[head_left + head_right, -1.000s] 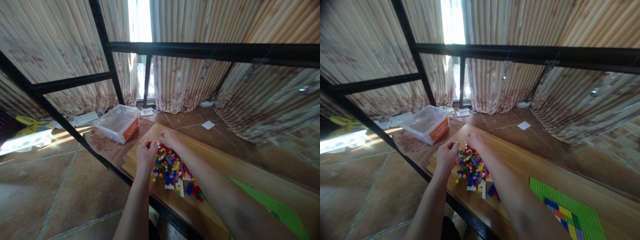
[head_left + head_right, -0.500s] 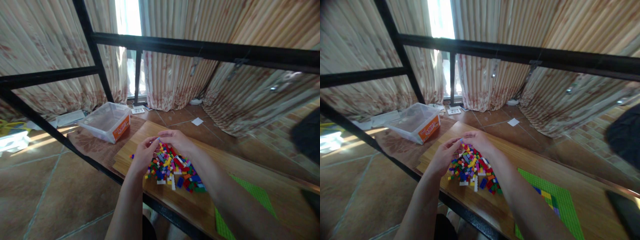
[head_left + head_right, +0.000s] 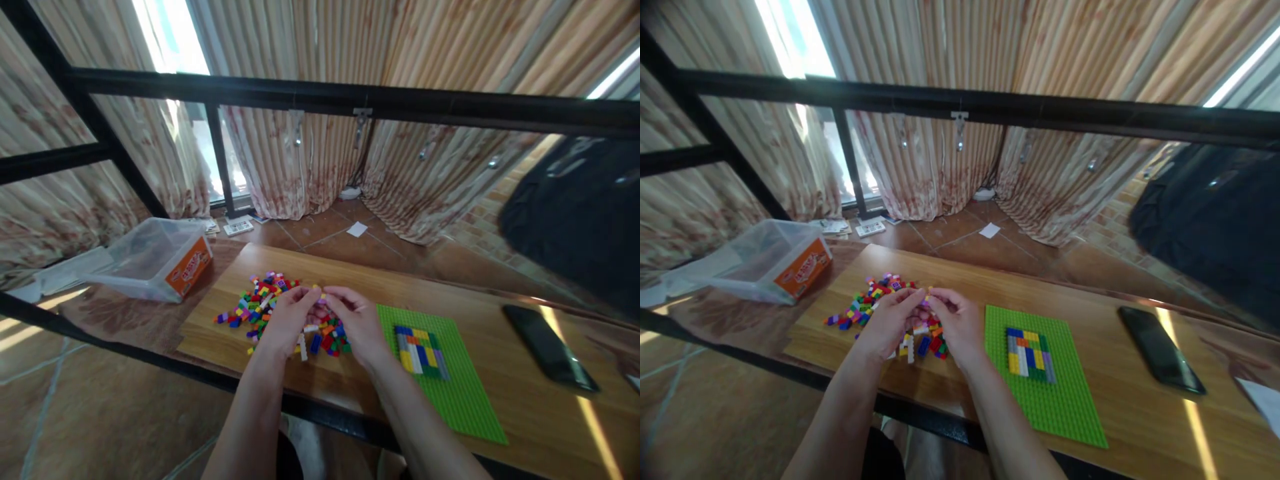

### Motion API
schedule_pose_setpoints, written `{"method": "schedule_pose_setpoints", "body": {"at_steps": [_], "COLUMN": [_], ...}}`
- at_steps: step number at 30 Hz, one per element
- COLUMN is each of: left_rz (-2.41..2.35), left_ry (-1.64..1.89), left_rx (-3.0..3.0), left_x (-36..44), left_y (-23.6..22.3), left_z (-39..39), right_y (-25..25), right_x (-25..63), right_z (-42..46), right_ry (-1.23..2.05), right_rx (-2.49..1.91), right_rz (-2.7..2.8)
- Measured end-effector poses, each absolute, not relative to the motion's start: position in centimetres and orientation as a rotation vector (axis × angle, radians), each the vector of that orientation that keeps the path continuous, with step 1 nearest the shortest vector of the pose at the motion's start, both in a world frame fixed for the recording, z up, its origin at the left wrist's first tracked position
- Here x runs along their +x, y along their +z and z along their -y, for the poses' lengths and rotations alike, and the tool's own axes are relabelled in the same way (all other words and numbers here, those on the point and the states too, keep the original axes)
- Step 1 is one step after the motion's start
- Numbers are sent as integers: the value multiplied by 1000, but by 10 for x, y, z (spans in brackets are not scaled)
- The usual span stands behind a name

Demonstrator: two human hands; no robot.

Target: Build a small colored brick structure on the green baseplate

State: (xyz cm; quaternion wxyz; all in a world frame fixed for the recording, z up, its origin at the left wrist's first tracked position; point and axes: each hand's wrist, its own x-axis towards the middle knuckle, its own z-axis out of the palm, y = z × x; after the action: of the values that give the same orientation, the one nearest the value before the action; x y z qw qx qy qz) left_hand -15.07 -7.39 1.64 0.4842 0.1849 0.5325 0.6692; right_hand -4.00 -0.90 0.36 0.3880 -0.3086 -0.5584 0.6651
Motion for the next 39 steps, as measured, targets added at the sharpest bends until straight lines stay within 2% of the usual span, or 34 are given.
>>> {"method": "schedule_pose_setpoints", "body": {"at_steps": [18, 27, 39], "left_rz": [-1364, -1369, -1446], "left_ry": [1595, 1576, 1659], "left_rx": [553, 536, 550], "left_x": [-120, -113, -99], "left_y": [15, 16, 4], "left_z": [49, 46, 37], "right_y": [-7, -2, -7], "right_x": [-23, -15, -22], "right_z": [-2, -5, -2], "right_ry": [1821, 2085, 1726], "right_rx": [-872, -828, -907], "right_rz": [973, 753, 989]}}
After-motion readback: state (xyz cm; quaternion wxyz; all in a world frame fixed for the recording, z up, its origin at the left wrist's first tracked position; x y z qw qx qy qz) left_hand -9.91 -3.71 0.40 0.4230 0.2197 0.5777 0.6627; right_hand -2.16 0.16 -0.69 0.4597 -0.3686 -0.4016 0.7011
